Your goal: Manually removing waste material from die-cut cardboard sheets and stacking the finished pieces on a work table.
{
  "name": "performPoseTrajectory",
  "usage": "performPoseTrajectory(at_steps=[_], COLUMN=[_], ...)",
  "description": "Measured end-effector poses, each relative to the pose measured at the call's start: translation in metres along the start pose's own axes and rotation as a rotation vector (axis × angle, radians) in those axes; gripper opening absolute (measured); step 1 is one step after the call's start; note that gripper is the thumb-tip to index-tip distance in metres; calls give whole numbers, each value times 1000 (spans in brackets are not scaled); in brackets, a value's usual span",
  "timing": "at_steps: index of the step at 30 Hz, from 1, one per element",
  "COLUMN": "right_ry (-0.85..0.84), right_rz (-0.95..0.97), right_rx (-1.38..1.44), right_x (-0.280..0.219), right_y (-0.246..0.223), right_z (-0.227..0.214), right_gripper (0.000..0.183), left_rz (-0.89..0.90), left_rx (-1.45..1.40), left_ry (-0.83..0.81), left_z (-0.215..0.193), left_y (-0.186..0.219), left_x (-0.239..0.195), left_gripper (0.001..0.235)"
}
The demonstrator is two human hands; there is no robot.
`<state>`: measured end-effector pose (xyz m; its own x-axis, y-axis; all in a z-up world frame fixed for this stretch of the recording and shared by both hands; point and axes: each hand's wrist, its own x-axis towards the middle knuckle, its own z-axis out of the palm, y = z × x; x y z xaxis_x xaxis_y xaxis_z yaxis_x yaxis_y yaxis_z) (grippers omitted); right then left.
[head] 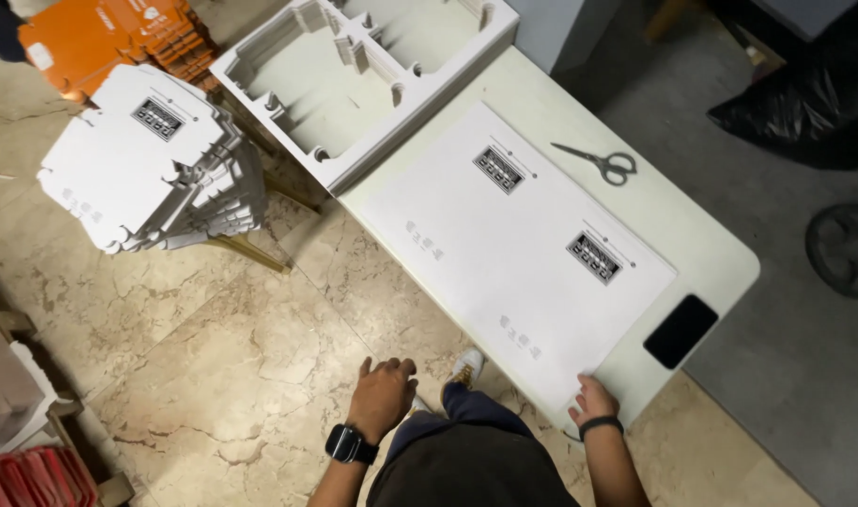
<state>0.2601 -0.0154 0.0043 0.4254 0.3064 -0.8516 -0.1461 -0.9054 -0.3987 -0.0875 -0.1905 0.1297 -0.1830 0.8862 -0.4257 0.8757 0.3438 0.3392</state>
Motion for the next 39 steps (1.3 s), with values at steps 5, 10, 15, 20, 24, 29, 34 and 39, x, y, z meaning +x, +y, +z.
performPoseTrajectory(at_steps=[5,10,15,20,24,29,34,39], right_ry=[-8,-78,-343,-427,-436,-375,-230,-82], right_rz=[-41,-78,-137,-136,-179,-174,-241,-909], right_rx=[32,134,209,157,-3,106,20,-128], right_x=[34,43,83,13,0,-3,-65,-125], right_y=[-6,-18,-27,-75,-108,-111,-134,-135], right_z=[1,-2,-25,-10,1,5,18,24], right_gripper=[31,35,32,41,37,39,50,39], left_rz=[30,55,79,61,36,12,5,-42], left_rx=[6,26,45,92,76,5,37,-149], left_ry=[0,-8,-53,-145,-158,-113,-99,-75], left_z=[7,23,47,25,-1,1,-1,-83], left_y=[17,27,30,46,55,42,17,-1], left_x=[47,77,92,101,100,93,107,150], left_gripper=[21,22,17,25,30,31,33,27])
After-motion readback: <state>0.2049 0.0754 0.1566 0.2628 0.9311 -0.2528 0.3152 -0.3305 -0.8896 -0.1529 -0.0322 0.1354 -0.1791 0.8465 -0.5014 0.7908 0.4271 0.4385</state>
